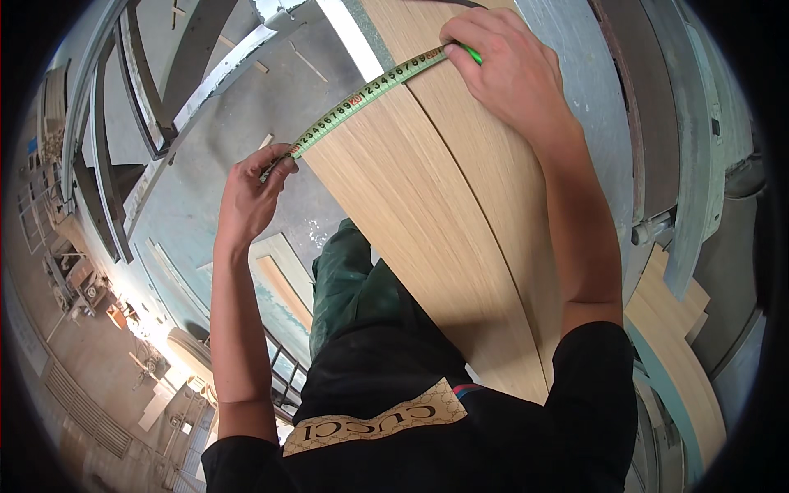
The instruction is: Measure a wooden plank with a tape measure and then cut it to size using a sliding table saw in a factory setting.
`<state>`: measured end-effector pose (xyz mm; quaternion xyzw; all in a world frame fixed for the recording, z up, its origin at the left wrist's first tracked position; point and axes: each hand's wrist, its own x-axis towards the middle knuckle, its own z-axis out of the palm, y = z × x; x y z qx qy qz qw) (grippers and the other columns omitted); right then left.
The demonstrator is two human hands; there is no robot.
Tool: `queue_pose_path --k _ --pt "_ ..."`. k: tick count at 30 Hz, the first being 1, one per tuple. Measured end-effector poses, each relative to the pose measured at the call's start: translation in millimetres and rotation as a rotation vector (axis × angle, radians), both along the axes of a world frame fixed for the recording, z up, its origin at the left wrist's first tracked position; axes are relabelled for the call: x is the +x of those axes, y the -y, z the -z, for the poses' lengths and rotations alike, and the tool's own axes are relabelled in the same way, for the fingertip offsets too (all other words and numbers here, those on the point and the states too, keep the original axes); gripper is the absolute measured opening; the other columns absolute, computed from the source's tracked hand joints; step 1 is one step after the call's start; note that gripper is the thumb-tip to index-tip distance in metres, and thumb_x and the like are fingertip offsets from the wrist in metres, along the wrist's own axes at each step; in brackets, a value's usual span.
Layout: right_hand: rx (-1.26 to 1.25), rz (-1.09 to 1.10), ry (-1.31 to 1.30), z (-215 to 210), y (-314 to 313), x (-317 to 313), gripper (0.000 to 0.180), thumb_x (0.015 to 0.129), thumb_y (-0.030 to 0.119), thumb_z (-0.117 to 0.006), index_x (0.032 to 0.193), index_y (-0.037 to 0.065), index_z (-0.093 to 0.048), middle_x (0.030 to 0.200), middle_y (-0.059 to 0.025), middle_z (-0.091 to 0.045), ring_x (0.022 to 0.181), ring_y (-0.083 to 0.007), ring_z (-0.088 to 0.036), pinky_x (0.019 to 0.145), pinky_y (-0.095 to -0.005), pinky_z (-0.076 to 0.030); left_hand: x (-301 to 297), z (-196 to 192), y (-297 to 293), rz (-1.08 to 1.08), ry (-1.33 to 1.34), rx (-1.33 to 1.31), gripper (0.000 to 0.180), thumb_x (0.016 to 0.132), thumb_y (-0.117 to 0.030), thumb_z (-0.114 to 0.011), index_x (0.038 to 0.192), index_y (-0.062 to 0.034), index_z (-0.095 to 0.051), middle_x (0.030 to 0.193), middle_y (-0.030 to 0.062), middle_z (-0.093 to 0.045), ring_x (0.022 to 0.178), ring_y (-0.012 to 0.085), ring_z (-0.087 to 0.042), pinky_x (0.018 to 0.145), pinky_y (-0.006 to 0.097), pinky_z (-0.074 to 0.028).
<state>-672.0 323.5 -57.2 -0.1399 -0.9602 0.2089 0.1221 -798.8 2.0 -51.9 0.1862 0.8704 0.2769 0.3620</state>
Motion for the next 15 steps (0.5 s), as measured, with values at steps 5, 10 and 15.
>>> queue_pose_path --k 5,10,15 --pt "-0.061 -0.032 -0.041 1 -4 2 0.012 0.089 0.015 -0.064 0.095 0.007 -0.069 0.105 -0.0071 -0.068 0.108 -0.0272 -0.061 0.092 -0.0416 -0.050 1 1 -1 0.002 0.003 0.010 0.022 0.099 -0.014 -0.063 0.114 0.0011 -0.069 0.083 0.0030 -0.067 0.069 0.0108 -0.050 0.066 0.027 -0.045" --pt "-0.068 -0.017 -0.045 -3 -2 1 0.012 0.089 0.015 -0.064 0.096 0.007 -0.070 0.104 -0.0074 -0.068 0.107 -0.0274 -0.061 0.091 -0.0412 -0.051 -1 2 0 0.003 0.013 0.002 0.023 0.099 -0.016 -0.063 0.114 0.0009 -0.069 0.083 0.0029 -0.067 0.069 0.0106 -0.050 0.065 0.027 -0.045" --pt "-0.058 -0.036 -0.058 1 -5 1 0.013 0.089 0.015 -0.063 0.096 0.007 -0.070 0.103 -0.0078 -0.068 0.106 -0.0278 -0.061 0.091 -0.0412 -0.051 -1 3 0 0.000 0.010 0.010 0.024 0.100 -0.017 -0.064 0.115 0.0008 -0.069 0.082 0.0031 -0.067 0.069 0.0107 -0.050 0.065 0.028 -0.045"
